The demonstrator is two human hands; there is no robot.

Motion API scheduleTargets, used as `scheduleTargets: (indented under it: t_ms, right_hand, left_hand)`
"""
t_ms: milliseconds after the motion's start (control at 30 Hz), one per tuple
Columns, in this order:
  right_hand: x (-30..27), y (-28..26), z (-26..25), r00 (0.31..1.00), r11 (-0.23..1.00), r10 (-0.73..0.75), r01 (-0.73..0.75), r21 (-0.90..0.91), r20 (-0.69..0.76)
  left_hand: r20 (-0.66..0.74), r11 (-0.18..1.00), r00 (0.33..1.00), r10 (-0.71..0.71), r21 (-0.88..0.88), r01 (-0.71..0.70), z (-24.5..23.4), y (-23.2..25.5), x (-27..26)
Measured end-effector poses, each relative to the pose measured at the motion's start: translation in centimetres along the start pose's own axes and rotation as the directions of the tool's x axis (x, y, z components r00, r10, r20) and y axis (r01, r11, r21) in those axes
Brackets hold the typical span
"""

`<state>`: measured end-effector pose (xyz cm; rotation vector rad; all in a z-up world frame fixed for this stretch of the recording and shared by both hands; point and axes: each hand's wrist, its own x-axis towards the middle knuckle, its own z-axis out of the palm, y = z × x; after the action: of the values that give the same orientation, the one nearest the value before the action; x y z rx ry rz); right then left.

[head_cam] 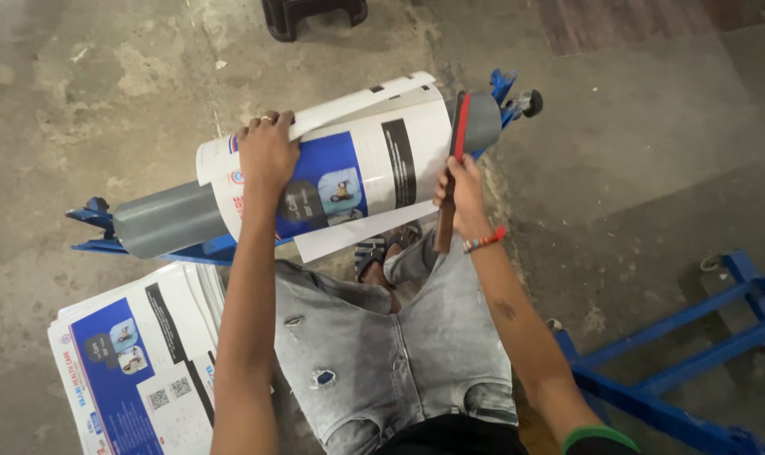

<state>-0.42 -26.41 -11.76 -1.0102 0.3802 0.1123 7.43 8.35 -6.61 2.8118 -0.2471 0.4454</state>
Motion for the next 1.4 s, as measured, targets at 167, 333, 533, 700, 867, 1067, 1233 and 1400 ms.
scheduleTargets:
  t_ms: [167,333,533,700,867,1067,1233,1400]
  right_hand:
    - [0.5,2.6,2.9,0.976,0.982,-0.164,0.176,0.074,-0.144]
    - [-8.1,5.9,8.0,0.903,0.963,0.269,-0.245,-0.113,0.335]
    - [-9.1,2.4,4.9,0.829,0.938,0.339,-0.335,-0.092,0.444]
    - [-3.6,1.4,1.4,0.996,0.999,0.022,-0.026,0.045,0.091]
    - [-0.5,1.8,1.4,0.992,0.989,-0.077,0.088,0.119,-0.095]
    - [-8.9,8.7,9.9,0.922,0.959,0.239,-0.273,0.071,0.305]
    - [-11.1,4.1,8.3,0.857,0.939,0.289,-0.34,0.046,0.427]
    - [-4.3,2.5,3.9,1.0,0.992,0.01,-0.011,0.124,0.014]
  left_hand:
    - [-0.115,0.99,0.992,0.057,0.135,-0.041,-0.6,2.5,-4.8]
    - [-0.2,0.962,0.965,0.171,0.246,-0.12,-1.3,5.2,-10.2]
    - [-0.056,0.994,0.997,-0.057,0.087,0.062,-2.9,2.5,-4.8]
    - [0.008,0.989,0.989,-0.147,-0.011,0.147,-0.7,1.3,0.0]
    - [-0.083,0.998,0.996,-0.022,0.053,0.026,-0.6,2.9,-3.1]
    - [-0.144,0.981,0.984,0.109,0.174,-0.083,-3.2,6.2,-8.0]
    - [-0.038,0.997,0.998,-0.041,0.068,0.044,-3.3,3.0,-6.1]
    - [-0.015,0.991,0.991,-0.13,0.04,0.13,-0.4,1.1,-2.2]
